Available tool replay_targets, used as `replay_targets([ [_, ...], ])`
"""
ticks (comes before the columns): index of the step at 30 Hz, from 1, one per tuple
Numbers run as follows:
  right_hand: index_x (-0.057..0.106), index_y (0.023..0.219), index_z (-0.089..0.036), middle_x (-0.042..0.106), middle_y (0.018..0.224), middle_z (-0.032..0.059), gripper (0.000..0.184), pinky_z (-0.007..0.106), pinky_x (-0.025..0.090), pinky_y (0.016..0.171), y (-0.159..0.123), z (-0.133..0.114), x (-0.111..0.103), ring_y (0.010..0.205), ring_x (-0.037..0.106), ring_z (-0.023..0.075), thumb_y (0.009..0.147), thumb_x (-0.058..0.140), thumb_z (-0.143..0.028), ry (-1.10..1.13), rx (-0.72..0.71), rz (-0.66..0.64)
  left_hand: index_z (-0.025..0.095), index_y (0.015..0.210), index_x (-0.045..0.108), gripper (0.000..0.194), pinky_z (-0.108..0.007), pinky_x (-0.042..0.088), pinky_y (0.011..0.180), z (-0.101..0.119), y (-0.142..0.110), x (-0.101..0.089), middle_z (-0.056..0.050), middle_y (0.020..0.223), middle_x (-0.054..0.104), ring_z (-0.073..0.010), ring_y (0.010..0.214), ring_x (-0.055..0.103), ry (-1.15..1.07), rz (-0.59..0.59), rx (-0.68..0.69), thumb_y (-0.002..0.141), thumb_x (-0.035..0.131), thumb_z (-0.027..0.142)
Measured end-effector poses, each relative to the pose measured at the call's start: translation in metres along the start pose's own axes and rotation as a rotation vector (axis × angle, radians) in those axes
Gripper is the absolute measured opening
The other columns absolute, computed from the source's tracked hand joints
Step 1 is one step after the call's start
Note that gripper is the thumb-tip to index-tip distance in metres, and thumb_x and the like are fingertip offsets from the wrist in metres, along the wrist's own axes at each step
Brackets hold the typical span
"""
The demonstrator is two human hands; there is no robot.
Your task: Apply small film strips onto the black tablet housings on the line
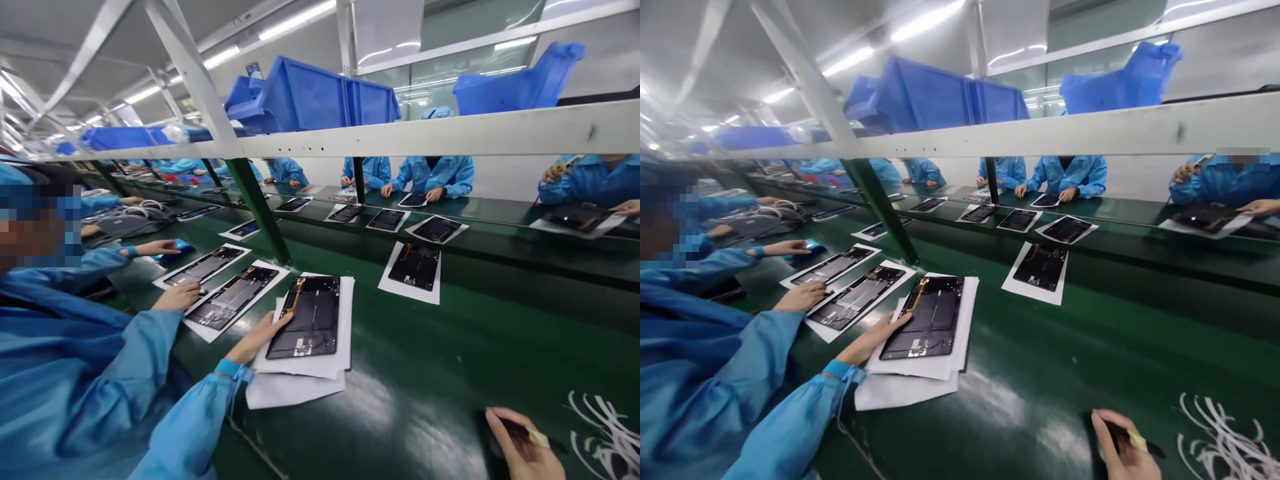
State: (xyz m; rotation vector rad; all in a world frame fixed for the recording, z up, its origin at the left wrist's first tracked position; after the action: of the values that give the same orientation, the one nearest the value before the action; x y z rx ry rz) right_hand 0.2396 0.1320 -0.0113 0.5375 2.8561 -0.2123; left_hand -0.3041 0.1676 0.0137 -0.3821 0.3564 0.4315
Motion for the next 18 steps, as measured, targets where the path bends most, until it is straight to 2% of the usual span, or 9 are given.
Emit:
replay_targets([
  [4,0.072,0.067,-0.020,0.074,0.078,0.0079,0.047,0.031,0.057,0.072,-0.004,-0.003,0.003,0.082,0.070,0.0297,0.043,0.077,-0.060,-0.032,0.032,0.039,0.015,0.124,0.054,0.063,-0.037,0.054,0.089,0.006,-0.038,0.045,-0.013,0.117,0.068,-0.0285,0.105,0.066,-0.196,-0.096,0.084,0.079,0.069,0.056],
  [6,0.071,0.069,-0.020,0.074,0.079,0.0080,0.049,0.031,0.057,0.071,-0.004,-0.002,0.003,0.082,0.070,0.0296,0.043,0.077,-0.061,-0.048,0.043,0.031,0.017,0.131,0.050,0.069,-0.038,0.052,0.094,0.010,-0.060,0.070,-0.013,0.127,0.063,-0.0298,0.114,0.061,-0.264,-0.121,0.125,0.078,0.068,0.057],
  [10,0.071,0.079,-0.019,0.075,0.087,0.0080,0.050,0.031,0.057,0.073,0.001,0.006,0.000,0.086,0.070,0.0287,0.051,0.077,-0.059,-0.050,0.038,0.003,0.019,0.137,0.048,0.066,-0.040,0.044,0.105,0.017,-0.109,0.128,-0.011,0.135,0.059,-0.0306,0.125,0.054,-0.331,-0.243,0.157,0.083,0.064,0.053],
  [14,0.068,0.091,-0.018,0.074,0.089,0.0073,0.047,0.034,0.057,0.078,0.003,0.013,-0.008,0.089,0.070,0.0280,0.061,0.079,-0.053,0.048,0.046,0.041,0.021,0.142,0.045,0.066,-0.040,0.036,0.111,0.021,-0.154,0.187,-0.009,0.141,0.054,-0.0306,0.131,0.047,-0.339,-0.453,0.141,0.086,0.061,0.051],
  [16,0.066,0.092,-0.018,0.074,0.087,0.0068,0.044,0.036,0.058,0.077,0.002,0.014,-0.010,0.086,0.071,0.0270,0.064,0.079,-0.049,0.172,0.043,0.073,0.021,0.144,0.042,0.065,-0.038,0.031,0.115,0.022,-0.171,0.204,-0.008,0.145,0.049,-0.0297,0.136,0.042,-0.271,-0.547,0.156,0.088,0.058,0.050],
  [18,0.064,0.091,-0.018,0.073,0.085,0.0056,0.041,0.038,0.059,0.076,0.000,0.016,-0.010,0.083,0.072,0.0257,0.067,0.079,-0.047,0.278,0.028,0.096,0.021,0.144,0.040,0.062,-0.036,0.027,0.116,0.024,-0.181,0.209,-0.007,0.148,0.045,-0.0282,0.139,0.037,-0.154,-0.605,0.206,0.090,0.055,0.049],
])
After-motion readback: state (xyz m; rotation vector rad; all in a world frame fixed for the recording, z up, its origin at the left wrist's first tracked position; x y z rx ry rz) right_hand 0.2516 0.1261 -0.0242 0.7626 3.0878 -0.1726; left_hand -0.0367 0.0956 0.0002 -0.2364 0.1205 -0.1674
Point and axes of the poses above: each hand's wrist, its own y-axis towards the middle knuckle, its own x-axis out of the palm, z = x × y, the point moved 2 cm from there along y, towards the middle knuckle
